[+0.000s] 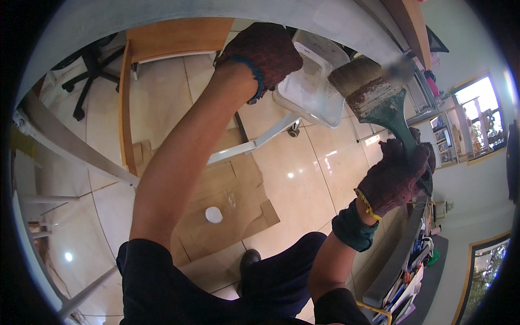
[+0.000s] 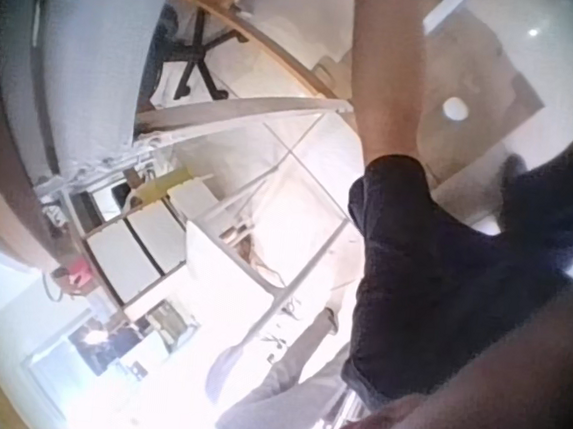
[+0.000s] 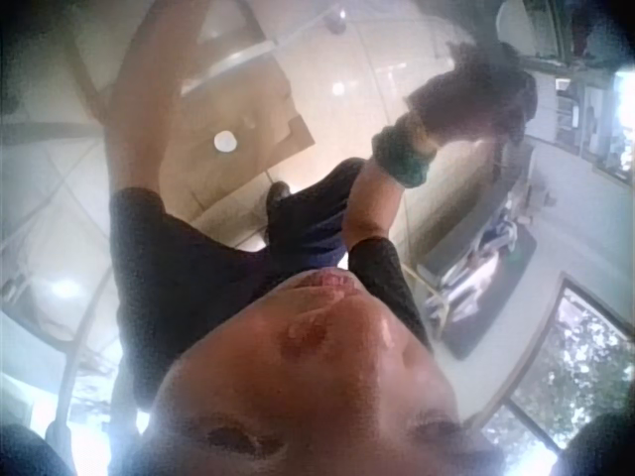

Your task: The person kneels on the floor and uses a paintbrush to apply white paint to the metal frame of a desk. They repeatedly dip the brush into a paint container and apply paint to the legs and crossbars of the desk frame.

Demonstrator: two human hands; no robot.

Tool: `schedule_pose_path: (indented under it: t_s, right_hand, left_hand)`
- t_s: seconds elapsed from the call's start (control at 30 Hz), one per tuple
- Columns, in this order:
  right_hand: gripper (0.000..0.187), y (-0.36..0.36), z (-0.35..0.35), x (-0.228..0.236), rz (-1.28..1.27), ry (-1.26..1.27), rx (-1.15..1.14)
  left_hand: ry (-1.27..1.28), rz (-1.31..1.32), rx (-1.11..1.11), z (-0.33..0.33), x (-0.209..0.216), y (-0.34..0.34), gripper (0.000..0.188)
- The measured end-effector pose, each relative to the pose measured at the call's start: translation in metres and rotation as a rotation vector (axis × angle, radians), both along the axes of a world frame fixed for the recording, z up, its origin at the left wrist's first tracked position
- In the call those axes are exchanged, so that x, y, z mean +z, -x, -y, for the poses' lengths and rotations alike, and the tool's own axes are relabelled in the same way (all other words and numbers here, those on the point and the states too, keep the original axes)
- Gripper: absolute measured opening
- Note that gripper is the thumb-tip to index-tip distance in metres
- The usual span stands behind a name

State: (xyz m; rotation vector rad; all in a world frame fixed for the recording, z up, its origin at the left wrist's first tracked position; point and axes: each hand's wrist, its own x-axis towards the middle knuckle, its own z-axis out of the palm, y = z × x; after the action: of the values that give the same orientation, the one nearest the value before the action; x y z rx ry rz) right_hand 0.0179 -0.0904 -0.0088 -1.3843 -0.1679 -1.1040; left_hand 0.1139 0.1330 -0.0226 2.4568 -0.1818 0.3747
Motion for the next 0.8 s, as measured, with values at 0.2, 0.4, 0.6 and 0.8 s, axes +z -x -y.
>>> schedule_pose_path:
  t_s: [0.2, 0.4, 0.6, 0.8]
  right_hand:
    - [0.026, 0.011, -0.001, -0.002, -0.014, 0.143, -0.085]
    - [0.027, -0.001, -0.012, -0.003, 0.113, 0.150, -0.095]
    - [0.027, 0.011, -0.027, -0.005, 0.075, 0.218, -0.176]
    - [0.029, 0.005, -0.040, -0.009, 0.120, 0.319, -0.231]
  left_hand:
    - [-0.001, 0.141, -0.040, -0.001, -0.027, -0.012, 0.030]
    - [0.114, -0.068, -0.053, 0.000, -0.028, 0.009, 0.029]
    - [-0.066, 0.050, -0.064, -0.003, -0.071, 0.003, 0.008]
    - [0.152, -0.078, -0.138, -0.016, -0.080, 0.045, 0.030]
